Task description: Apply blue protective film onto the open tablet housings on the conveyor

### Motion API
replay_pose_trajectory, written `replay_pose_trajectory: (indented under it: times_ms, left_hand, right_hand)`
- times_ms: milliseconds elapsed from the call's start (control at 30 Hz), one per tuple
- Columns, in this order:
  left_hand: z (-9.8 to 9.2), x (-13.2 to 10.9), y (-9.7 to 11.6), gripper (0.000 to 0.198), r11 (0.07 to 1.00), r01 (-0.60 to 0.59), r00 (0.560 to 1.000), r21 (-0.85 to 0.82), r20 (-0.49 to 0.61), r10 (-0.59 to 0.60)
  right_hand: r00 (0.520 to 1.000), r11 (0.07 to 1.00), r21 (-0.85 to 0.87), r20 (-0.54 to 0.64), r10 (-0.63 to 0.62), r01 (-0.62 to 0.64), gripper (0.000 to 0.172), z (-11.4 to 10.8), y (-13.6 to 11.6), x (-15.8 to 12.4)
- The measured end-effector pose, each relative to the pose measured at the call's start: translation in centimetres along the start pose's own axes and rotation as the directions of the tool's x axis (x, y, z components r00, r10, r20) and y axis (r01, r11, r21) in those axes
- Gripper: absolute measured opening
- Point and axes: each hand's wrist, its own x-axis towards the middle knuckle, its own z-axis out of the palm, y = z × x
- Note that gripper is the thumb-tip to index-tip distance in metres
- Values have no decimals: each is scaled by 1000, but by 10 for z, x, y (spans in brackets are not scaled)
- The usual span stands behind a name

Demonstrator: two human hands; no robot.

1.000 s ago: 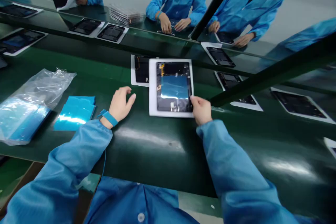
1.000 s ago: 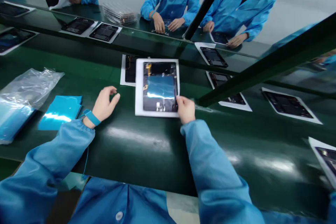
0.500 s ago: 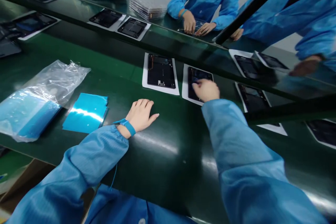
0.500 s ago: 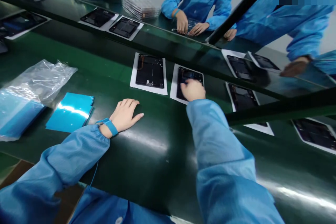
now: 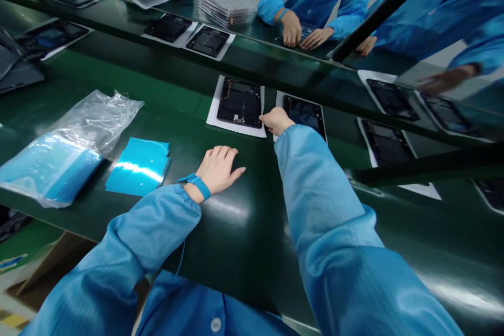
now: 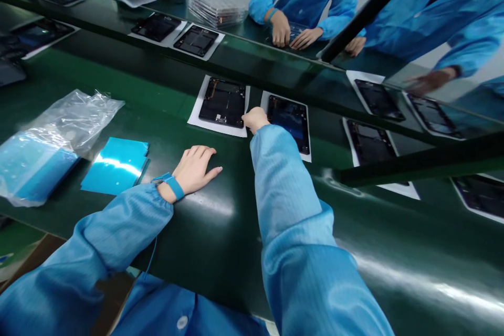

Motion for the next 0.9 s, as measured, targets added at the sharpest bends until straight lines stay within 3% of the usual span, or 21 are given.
replay_pose_trajectory:
  times_ms: [100,233,333,433,533,600,667,733,800,900]
  left_hand:
    - [3,0,-4,41,999,-30,998,-22,-51,29]
    - [0,2,-6,29,997,-60,991,-47,-121,54]
    - [-17,2,1,24,996,-69,965,-48,-256,54]
    - [-49,-10,6,22,996,-90,924,-18,-376,76]
    - [-87,-38,-7,19,997,-27,964,73,-262,45]
    - [-108,-60,-27,23,976,127,981,175,-168,-97]
    - [-122,-80,-51,36,922,296,955,249,-63,-290]
    - [-130,-93,-72,42,876,400,903,270,48,-428]
    - [-133,-100,-86,39,855,455,860,249,127,-494]
    - [-137,-100,-100,34,857,503,837,110,185,-515]
  right_hand:
    - [996,979,184,49,75,-83,17,3,-7,-13]
    - [997,913,401,45,58,-71,12,-6,-6,-43]
    - [999,869,491,32,44,-54,21,-23,14,-84]
    - [999,839,542,52,17,-42,29,-47,52,-144]
    - [996,826,561,88,7,-55,36,-73,99,-216]
    - [992,827,556,127,22,-90,44,-88,128,-262]
    - [983,832,538,175,49,-137,50,-98,154,-301]
    - [974,848,502,214,70,-171,53,-103,174,-327]
    - [970,873,452,231,81,-181,54,-105,188,-340]
    - [980,945,303,190,65,-121,51,-109,194,-346]
